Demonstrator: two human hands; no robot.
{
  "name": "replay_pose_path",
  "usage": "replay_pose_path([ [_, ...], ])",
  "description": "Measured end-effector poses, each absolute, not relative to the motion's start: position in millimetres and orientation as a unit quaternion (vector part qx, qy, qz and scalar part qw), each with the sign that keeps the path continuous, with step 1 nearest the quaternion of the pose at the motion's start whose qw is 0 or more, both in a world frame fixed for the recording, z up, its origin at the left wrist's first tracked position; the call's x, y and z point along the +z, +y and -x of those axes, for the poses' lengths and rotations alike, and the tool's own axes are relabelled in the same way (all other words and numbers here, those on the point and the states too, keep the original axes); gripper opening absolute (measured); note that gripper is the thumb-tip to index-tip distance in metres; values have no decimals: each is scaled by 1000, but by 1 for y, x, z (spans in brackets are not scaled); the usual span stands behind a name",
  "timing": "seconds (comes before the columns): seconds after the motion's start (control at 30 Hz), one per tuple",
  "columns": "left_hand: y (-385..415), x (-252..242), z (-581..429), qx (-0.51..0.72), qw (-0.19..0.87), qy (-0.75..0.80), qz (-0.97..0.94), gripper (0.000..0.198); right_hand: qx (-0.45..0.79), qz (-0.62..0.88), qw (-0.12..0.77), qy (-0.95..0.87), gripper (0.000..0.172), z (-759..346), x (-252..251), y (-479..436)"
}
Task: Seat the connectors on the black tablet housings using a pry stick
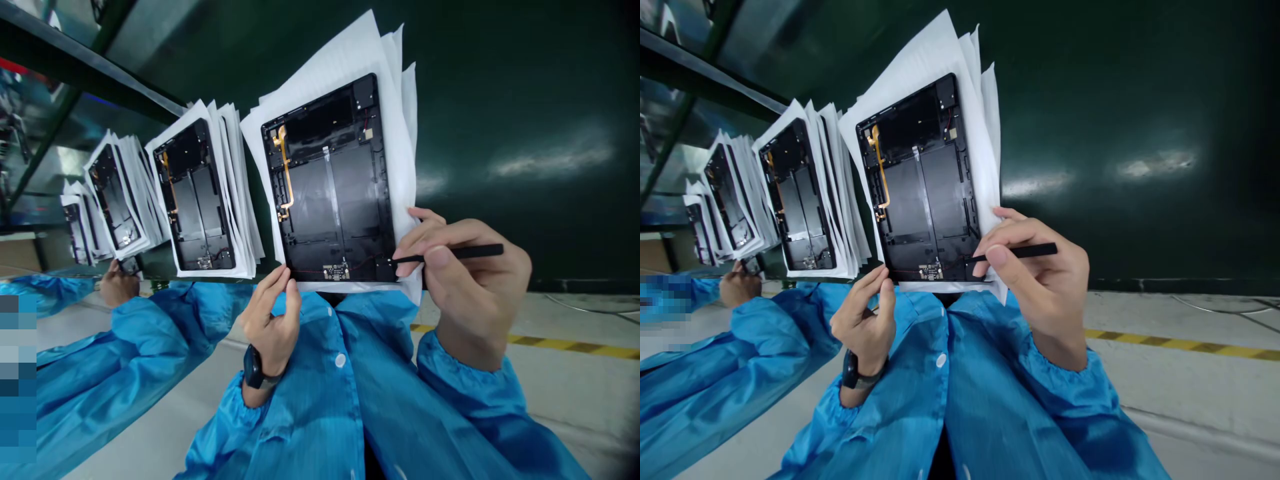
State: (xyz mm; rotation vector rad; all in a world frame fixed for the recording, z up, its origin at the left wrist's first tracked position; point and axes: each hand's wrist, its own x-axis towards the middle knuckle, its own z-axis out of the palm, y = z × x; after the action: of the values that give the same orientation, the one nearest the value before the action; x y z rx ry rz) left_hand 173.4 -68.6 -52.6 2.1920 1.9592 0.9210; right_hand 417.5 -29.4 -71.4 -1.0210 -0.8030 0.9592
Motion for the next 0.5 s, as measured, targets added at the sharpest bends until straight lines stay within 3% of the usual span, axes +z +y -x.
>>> replay_pose_path([
  [0.17,-74,-47,-166,297,103,653,-689,27,425,455,697,-355,7,-417,-73,-27],
  [0.5,-63,-55,-162,397,270,698,-531,11,384,490,680,-387,12,-415,-77,-27],
])
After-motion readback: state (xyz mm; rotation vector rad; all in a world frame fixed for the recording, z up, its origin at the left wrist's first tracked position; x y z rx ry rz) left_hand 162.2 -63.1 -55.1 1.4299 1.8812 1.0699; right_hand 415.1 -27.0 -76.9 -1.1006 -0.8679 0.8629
